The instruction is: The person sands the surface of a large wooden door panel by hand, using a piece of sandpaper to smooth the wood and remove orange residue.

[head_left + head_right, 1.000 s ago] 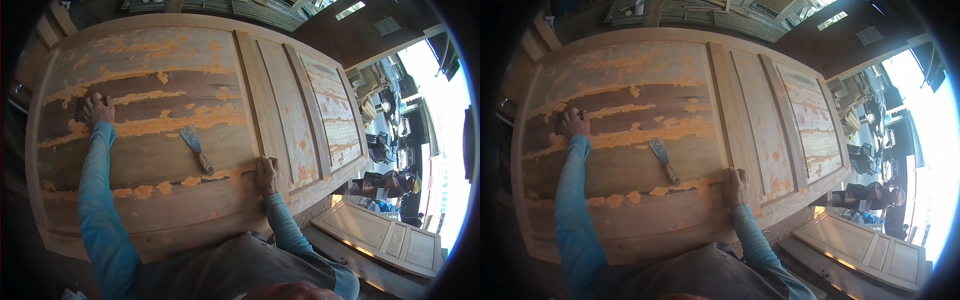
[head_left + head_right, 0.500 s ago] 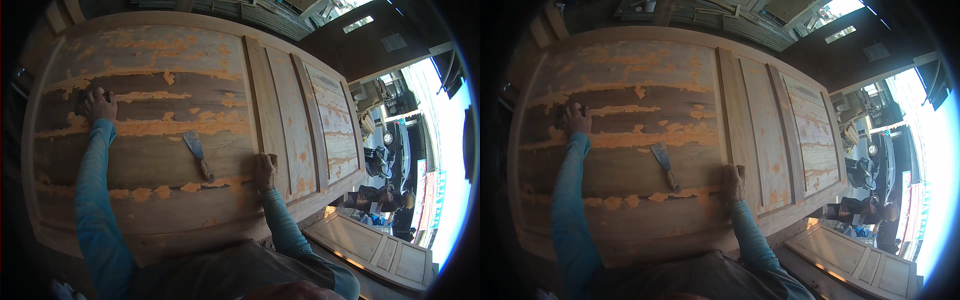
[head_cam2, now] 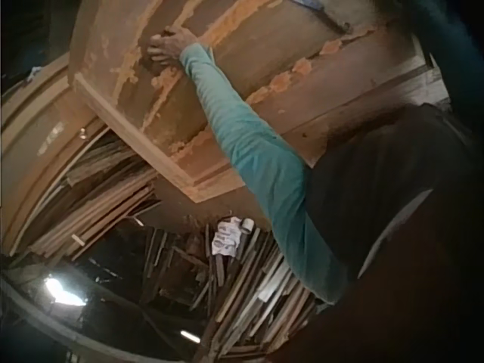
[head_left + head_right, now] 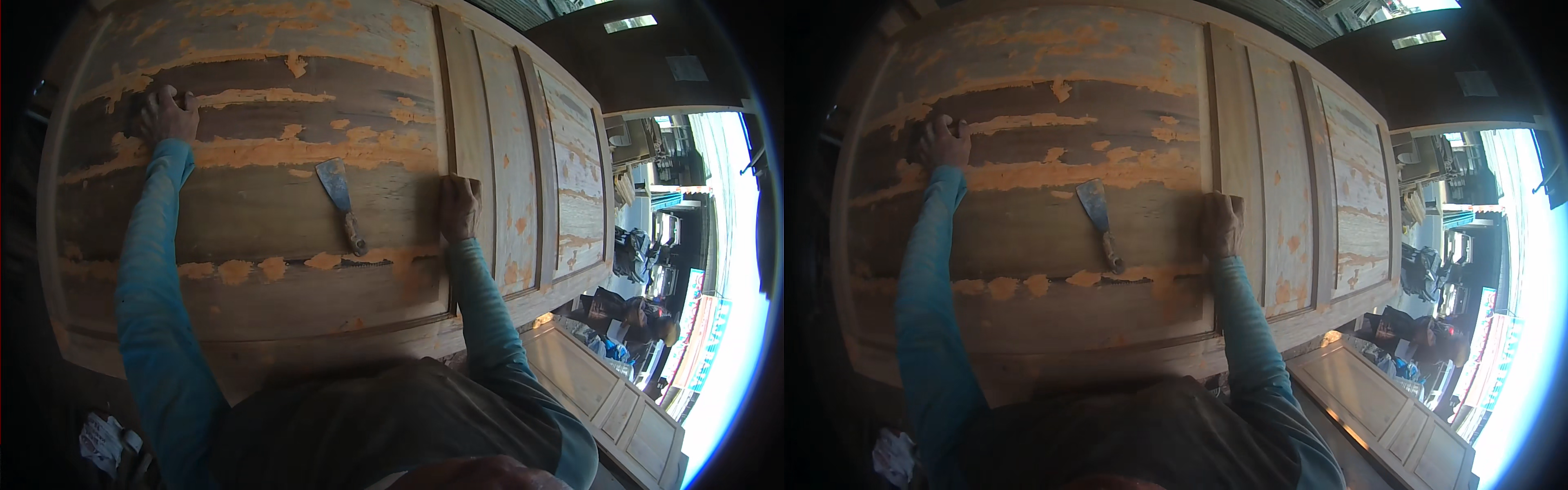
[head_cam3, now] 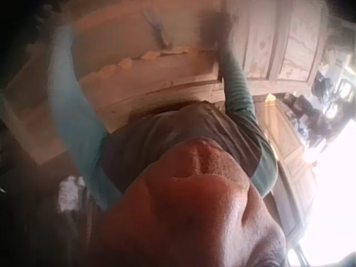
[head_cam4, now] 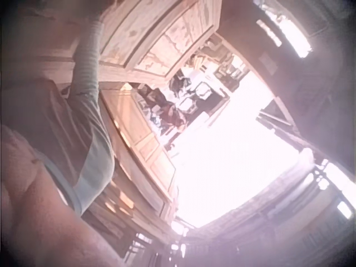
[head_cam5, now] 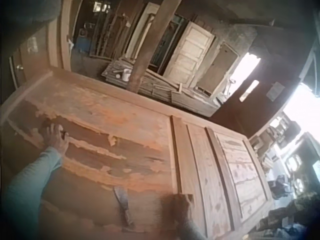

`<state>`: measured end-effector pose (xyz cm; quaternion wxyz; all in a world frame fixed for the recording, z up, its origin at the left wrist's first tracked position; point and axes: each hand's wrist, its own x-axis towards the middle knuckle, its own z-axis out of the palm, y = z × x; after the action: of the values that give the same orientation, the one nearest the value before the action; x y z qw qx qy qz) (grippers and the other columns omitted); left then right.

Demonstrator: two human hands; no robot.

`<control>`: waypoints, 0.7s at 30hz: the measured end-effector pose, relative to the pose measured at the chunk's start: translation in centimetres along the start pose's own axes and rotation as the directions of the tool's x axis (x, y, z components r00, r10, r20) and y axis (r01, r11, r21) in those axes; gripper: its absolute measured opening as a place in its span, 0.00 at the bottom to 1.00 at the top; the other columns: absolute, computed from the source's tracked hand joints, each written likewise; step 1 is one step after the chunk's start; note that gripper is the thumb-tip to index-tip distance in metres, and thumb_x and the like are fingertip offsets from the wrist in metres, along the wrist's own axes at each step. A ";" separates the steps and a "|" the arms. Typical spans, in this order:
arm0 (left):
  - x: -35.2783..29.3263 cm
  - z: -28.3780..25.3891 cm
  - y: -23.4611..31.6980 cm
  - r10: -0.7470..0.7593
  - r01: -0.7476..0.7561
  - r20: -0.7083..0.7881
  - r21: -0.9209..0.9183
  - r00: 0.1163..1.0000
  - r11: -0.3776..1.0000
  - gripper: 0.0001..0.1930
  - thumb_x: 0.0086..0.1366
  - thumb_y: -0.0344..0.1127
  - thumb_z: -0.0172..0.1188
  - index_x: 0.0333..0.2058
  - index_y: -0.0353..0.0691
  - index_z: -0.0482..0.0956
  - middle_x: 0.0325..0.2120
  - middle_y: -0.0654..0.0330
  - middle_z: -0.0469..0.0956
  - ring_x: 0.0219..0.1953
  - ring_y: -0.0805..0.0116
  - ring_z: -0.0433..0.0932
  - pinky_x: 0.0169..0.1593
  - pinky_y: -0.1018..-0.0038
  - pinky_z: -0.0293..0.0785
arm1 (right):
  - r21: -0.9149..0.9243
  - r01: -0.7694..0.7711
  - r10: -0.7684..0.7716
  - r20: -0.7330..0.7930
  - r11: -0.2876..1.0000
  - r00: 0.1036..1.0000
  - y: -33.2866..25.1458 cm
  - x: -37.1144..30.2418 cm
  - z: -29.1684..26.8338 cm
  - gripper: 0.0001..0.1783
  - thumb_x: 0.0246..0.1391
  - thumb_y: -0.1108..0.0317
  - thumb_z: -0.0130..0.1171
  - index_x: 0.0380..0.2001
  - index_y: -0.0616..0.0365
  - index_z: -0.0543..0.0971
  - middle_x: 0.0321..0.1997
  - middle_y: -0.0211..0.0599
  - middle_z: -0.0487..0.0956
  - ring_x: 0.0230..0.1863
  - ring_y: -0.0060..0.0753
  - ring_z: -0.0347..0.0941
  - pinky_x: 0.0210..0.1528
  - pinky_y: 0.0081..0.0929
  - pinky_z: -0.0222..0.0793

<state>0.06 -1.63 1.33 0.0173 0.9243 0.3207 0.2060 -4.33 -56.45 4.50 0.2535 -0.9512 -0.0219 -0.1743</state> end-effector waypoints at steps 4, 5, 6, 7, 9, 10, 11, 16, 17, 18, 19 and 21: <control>0.0 0.0 0.3 0.017 -0.016 0.030 -0.023 0.999 1.000 0.20 0.64 0.56 0.56 0.48 0.53 0.73 0.57 0.56 0.69 0.61 0.50 0.67 0.60 0.50 0.66 | -0.061 0.061 -0.061 -0.005 0.996 0.998 0.8 8.4 4.0 0.12 0.61 0.60 0.55 0.35 0.56 0.81 0.37 0.51 0.78 0.44 0.56 0.73 0.47 0.49 0.71; 0.3 -0.1 0.5 0.025 -0.024 0.041 -0.021 0.999 0.999 0.20 0.64 0.56 0.56 0.48 0.53 0.73 0.57 0.56 0.69 0.61 0.50 0.67 0.61 0.50 0.66 | -0.152 0.055 -0.057 -0.007 0.987 0.998 1.0 12.5 6.0 0.12 0.60 0.59 0.55 0.34 0.55 0.81 0.37 0.53 0.78 0.43 0.57 0.74 0.47 0.49 0.71; 0.5 0.0 1.1 0.031 -0.029 0.049 -0.033 0.998 0.999 0.20 0.64 0.56 0.56 0.49 0.53 0.73 0.57 0.56 0.69 0.61 0.50 0.67 0.61 0.50 0.65 | -0.196 0.077 -0.088 -0.047 0.978 0.995 1.7 16.5 7.6 0.13 0.60 0.58 0.55 0.33 0.55 0.81 0.39 0.54 0.78 0.44 0.57 0.74 0.47 0.50 0.71; 0.7 0.1 1.7 0.039 -0.038 0.036 -0.046 0.999 0.998 0.21 0.64 0.56 0.56 0.49 0.53 0.73 0.57 0.56 0.69 0.61 0.50 0.67 0.61 0.51 0.65 | -0.230 0.004 -0.020 -0.069 0.973 0.997 1.7 19.7 8.6 0.14 0.60 0.57 0.54 0.35 0.54 0.82 0.40 0.55 0.78 0.46 0.57 0.75 0.48 0.50 0.71; 0.8 0.1 1.8 0.048 -0.046 0.027 -0.046 0.999 0.998 0.21 0.63 0.57 0.56 0.50 0.53 0.73 0.57 0.55 0.69 0.61 0.49 0.67 0.62 0.51 0.65 | -0.214 -0.050 0.041 -0.044 0.975 0.998 1.1 21.7 9.2 0.15 0.60 0.55 0.55 0.37 0.53 0.83 0.41 0.54 0.78 0.46 0.59 0.75 0.49 0.49 0.72; 0.5 0.4 0.9 0.039 -0.037 0.040 -0.043 0.998 0.998 0.21 0.63 0.57 0.56 0.50 0.53 0.74 0.57 0.55 0.69 0.61 0.50 0.67 0.62 0.51 0.65 | -0.186 -0.040 0.035 -0.029 0.982 0.999 0.5 20.1 9.0 0.15 0.59 0.55 0.55 0.38 0.53 0.83 0.41 0.54 0.78 0.45 0.58 0.75 0.49 0.49 0.72; 0.4 0.9 -0.1 0.034 -0.032 0.053 -0.043 0.998 0.999 0.22 0.63 0.57 0.56 0.50 0.53 0.74 0.57 0.55 0.69 0.61 0.50 0.67 0.62 0.51 0.65 | -0.159 -0.034 0.032 -0.018 0.987 0.999 0.1 17.2 8.2 0.15 0.59 0.55 0.56 0.39 0.53 0.83 0.41 0.53 0.78 0.44 0.58 0.75 0.49 0.48 0.72; 0.2 0.2 0.0 0.016 -0.015 0.035 -0.017 0.999 1.000 0.23 0.63 0.58 0.56 0.51 0.53 0.74 0.58 0.55 0.69 0.61 0.50 0.67 0.63 0.51 0.64 | -0.004 0.078 -0.078 -0.090 0.997 0.993 1.3 2.4 1.2 0.08 0.56 0.64 0.63 0.36 0.55 0.84 0.39 0.51 0.79 0.41 0.55 0.76 0.47 0.44 0.73; 0.2 0.2 0.3 0.003 -0.003 0.033 -0.008 0.999 1.000 0.23 0.63 0.58 0.56 0.51 0.53 0.74 0.58 0.55 0.69 0.61 0.50 0.67 0.63 0.52 0.64 | 0.005 0.085 -0.084 -0.095 0.996 0.992 1.6 2.0 0.7 0.07 0.56 0.66 0.63 0.36 0.55 0.84 0.38 0.51 0.79 0.41 0.55 0.76 0.46 0.44 0.73; 0.2 0.3 0.1 -0.007 0.007 0.035 0.011 0.999 1.000 0.23 0.63 0.59 0.56 0.51 0.53 0.74 0.58 0.55 0.69 0.61 0.49 0.67 0.63 0.52 0.64 | 0.019 0.085 -0.083 -0.092 0.996 0.992 1.8 1.8 0.9 0.07 0.55 0.67 0.63 0.36 0.55 0.84 0.38 0.52 0.79 0.41 0.55 0.76 0.46 0.44 0.73; -0.3 0.7 -0.3 0.013 -0.013 0.034 -0.001 0.999 1.000 0.24 0.63 0.59 0.55 0.51 0.53 0.75 0.58 0.55 0.70 0.61 0.49 0.67 0.63 0.52 0.65 | -0.013 0.054 -0.055 -0.064 0.998 0.996 1.2 3.7 1.7 0.07 0.56 0.66 0.62 0.36 0.54 0.84 0.37 0.52 0.79 0.41 0.55 0.76 0.47 0.45 0.72; 0.3 0.9 -0.9 0.053 -0.054 -0.009 -0.022 0.999 0.998 0.24 0.63 0.59 0.55 0.51 0.52 0.75 0.57 0.55 0.70 0.61 0.49 0.68 0.63 0.53 0.65 | -0.105 0.042 -0.043 -0.006 0.994 0.999 0.8 12.1 5.7 0.11 0.59 0.60 0.58 0.36 0.53 0.83 0.39 0.52 0.79 0.42 0.57 0.76 0.48 0.48 0.71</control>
<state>0.10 -0.69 0.42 0.0207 0.9314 0.2936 0.2140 8.96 -54.89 3.63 0.1994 -0.9619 -0.0317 -0.1844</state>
